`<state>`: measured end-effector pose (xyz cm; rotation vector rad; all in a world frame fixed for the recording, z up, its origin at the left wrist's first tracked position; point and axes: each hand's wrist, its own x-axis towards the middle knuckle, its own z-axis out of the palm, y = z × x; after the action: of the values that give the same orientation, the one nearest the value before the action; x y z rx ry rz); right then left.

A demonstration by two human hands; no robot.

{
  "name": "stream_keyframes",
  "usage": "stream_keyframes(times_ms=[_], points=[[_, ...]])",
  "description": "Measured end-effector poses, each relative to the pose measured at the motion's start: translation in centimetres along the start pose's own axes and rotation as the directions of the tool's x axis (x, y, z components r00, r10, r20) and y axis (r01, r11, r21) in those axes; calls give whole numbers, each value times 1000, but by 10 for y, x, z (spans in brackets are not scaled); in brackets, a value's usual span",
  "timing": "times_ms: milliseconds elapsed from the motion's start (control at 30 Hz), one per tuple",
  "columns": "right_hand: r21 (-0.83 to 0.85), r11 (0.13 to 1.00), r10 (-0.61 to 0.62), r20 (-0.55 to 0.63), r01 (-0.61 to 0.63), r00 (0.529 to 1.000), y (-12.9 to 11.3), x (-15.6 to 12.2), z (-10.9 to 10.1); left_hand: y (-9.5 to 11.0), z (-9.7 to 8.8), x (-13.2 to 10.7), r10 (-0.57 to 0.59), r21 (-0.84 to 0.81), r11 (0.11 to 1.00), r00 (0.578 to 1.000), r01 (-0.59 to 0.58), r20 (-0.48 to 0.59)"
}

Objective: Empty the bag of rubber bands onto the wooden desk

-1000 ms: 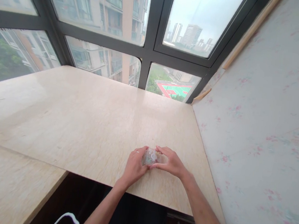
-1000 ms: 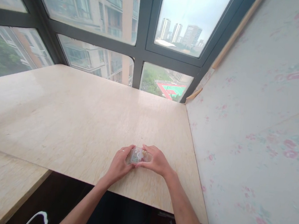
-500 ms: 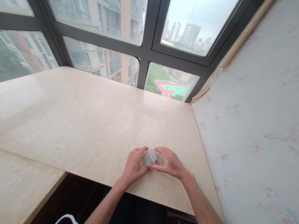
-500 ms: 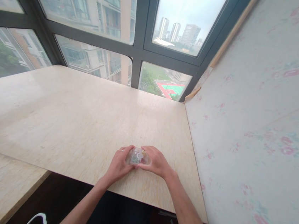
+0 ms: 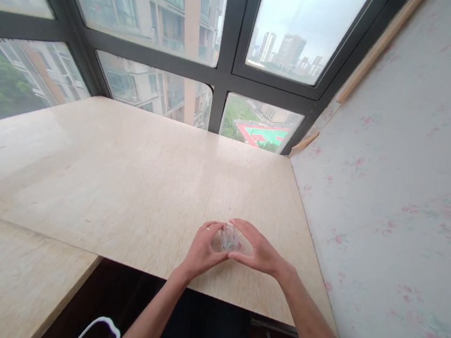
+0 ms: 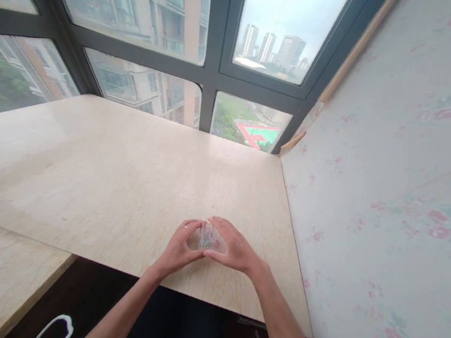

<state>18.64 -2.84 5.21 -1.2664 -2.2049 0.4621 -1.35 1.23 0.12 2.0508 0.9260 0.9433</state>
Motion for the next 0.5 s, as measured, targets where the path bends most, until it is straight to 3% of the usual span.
stream_keyframes(times_ms=[200, 500], points=[[-31, 998, -58, 2, 58, 998, -10, 13, -2, 0, 0, 0, 13, -16, 1000, 1000, -13, 5], [46, 997, -59, -109, 65, 992, 3, 2, 6, 0, 1, -1, 10, 16, 1000, 1000, -10, 30]])
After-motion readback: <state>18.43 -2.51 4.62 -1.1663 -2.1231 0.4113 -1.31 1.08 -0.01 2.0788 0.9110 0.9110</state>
